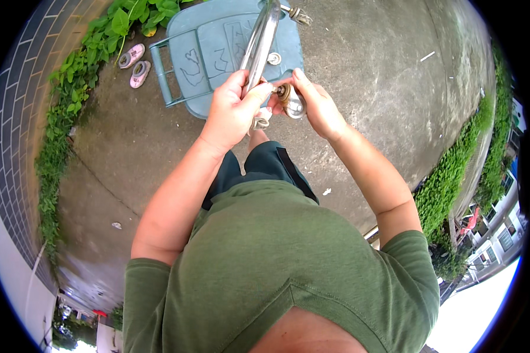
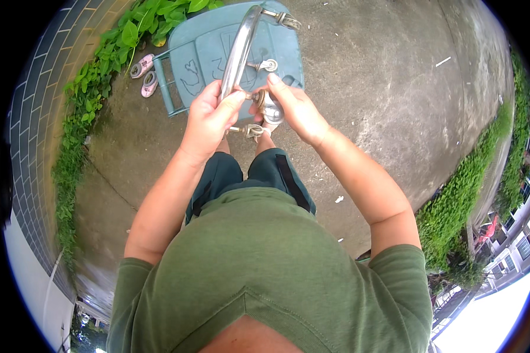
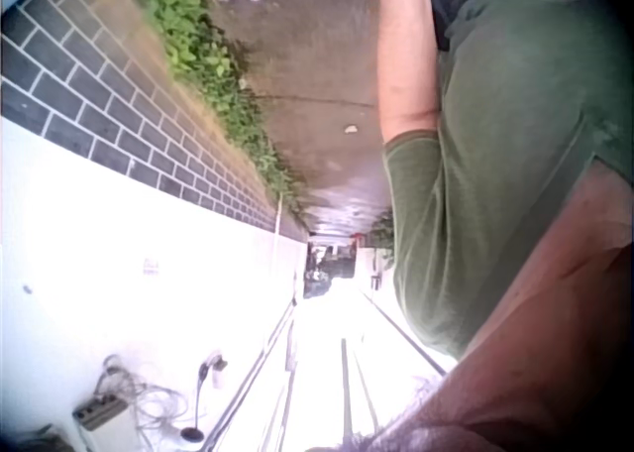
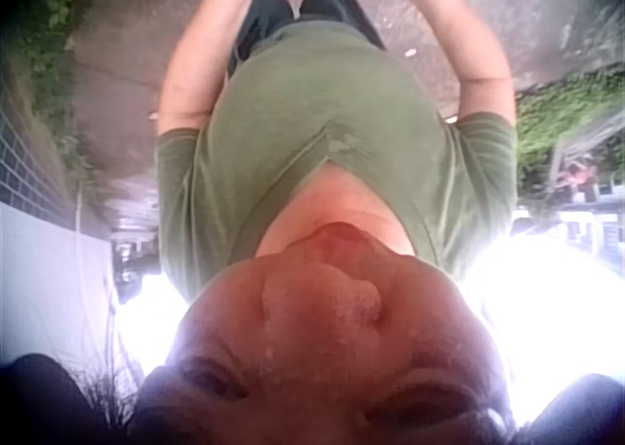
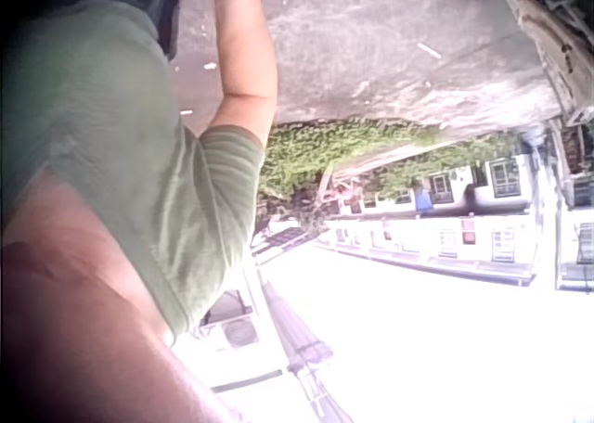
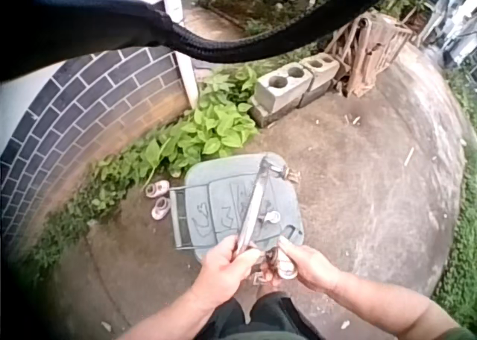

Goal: The person assembles a metal pot stand by attaching three small metal feet to a circular metal ring. After securing the feet, the person picks up a green plastic stool and walks along a narrow outdoor alleyway, carrying both items.

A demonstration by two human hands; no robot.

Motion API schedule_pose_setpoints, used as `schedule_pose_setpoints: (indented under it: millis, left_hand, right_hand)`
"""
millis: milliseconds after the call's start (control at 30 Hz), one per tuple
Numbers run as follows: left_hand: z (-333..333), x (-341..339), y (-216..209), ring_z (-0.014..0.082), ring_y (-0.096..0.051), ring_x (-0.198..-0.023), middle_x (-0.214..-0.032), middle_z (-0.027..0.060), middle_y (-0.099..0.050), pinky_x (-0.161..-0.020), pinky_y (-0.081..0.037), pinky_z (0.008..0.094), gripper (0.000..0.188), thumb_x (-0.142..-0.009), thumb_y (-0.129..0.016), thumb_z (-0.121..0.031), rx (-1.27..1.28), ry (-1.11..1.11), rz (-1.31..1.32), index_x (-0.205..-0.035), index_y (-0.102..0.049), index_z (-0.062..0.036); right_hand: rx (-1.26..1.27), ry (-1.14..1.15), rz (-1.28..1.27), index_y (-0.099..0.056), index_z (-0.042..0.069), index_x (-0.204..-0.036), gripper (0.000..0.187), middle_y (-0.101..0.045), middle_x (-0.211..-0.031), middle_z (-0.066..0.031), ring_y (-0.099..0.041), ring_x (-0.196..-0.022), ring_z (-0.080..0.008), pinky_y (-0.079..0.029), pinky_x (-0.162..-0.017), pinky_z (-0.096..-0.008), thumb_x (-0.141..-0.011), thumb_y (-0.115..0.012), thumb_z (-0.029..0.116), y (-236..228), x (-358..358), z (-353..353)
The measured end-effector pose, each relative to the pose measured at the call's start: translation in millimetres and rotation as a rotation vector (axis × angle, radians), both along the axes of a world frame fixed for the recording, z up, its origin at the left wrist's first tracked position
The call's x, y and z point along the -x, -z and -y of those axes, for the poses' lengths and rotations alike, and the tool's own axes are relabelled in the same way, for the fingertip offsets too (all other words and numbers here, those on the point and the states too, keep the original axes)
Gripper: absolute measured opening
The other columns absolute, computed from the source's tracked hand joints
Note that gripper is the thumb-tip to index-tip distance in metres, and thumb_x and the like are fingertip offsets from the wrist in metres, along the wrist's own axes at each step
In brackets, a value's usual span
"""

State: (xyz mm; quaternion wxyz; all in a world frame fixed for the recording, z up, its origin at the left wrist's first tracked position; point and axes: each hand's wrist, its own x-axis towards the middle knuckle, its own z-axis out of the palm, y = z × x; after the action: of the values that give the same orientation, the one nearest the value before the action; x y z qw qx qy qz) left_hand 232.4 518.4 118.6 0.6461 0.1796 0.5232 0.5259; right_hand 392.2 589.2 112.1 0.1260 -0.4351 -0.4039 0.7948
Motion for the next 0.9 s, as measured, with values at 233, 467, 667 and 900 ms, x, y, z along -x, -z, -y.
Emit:
schedule_pose_setpoints:
  millis: [233, 467, 667, 900]
  left_hand:
    - [-5.0, 0.6, 2.2, 0.0022, -0.044, -0.057, -0.068, -0.0042, -0.047, -0.049, -0.041, 0.0193, 0.013, -0.084, -0.058, -0.012, 0.021, -0.043, 0.028, -0.091, -0.053, -0.0029]
    - [-5.8, 4.8, 1.9, 0.0038, -0.036, -0.050, -0.066, -0.0024, -0.045, -0.046, -0.029, 0.0181, 0.014, -0.086, -0.053, -0.012, 0.016, -0.049, 0.089, -0.095, -0.049, -0.0014]
    - [-2.2, 12.5, 7.0, 0.0026, -0.035, -0.050, -0.065, -0.0031, -0.044, -0.045, -0.028, 0.0178, 0.015, -0.085, -0.054, -0.012, 0.007, 0.020, 0.008, -0.095, -0.049, -0.0016]
    - [8.6, 14.4, 6.4, 0.0057, -0.053, -0.067, -0.078, 0.0014, -0.055, -0.058, -0.045, 0.0199, 0.013, -0.085, -0.055, -0.009, -0.003, 0.065, -0.002, -0.094, -0.051, 0.0005]
  right_hand:
    - [-1.442, -0.171, 0.303, -0.051, 0.003, -0.102, 0.042, -0.056, -0.095, -0.0091, -0.055, -0.085, -0.0251, -0.043, -0.072, -0.0356, -0.066, -0.071, 0.012, -7.6, 5.5, -1.1]
    - [-1.082, -0.139, 0.276, -0.054, 0.001, -0.096, 0.027, -0.057, -0.081, -0.0118, -0.055, -0.068, -0.0228, -0.044, -0.059, -0.0310, -0.076, -0.065, 0.014, -5.3, 13.5, 3.0]
    - [-0.315, -0.133, 0.138, -0.057, -0.001, -0.096, 0.026, -0.058, -0.074, -0.0066, -0.051, -0.060, -0.0128, -0.043, -0.055, -0.0268, -0.086, -0.054, 0.023, -10.8, 14.2, -0.6]
    - [0.674, -0.360, 0.007, -0.059, -0.004, -0.088, 0.045, -0.054, -0.064, -0.0059, -0.046, -0.047, -0.0129, -0.037, -0.046, -0.0216, -0.085, -0.049, 0.040, -8.9, 12.4, -34.6]
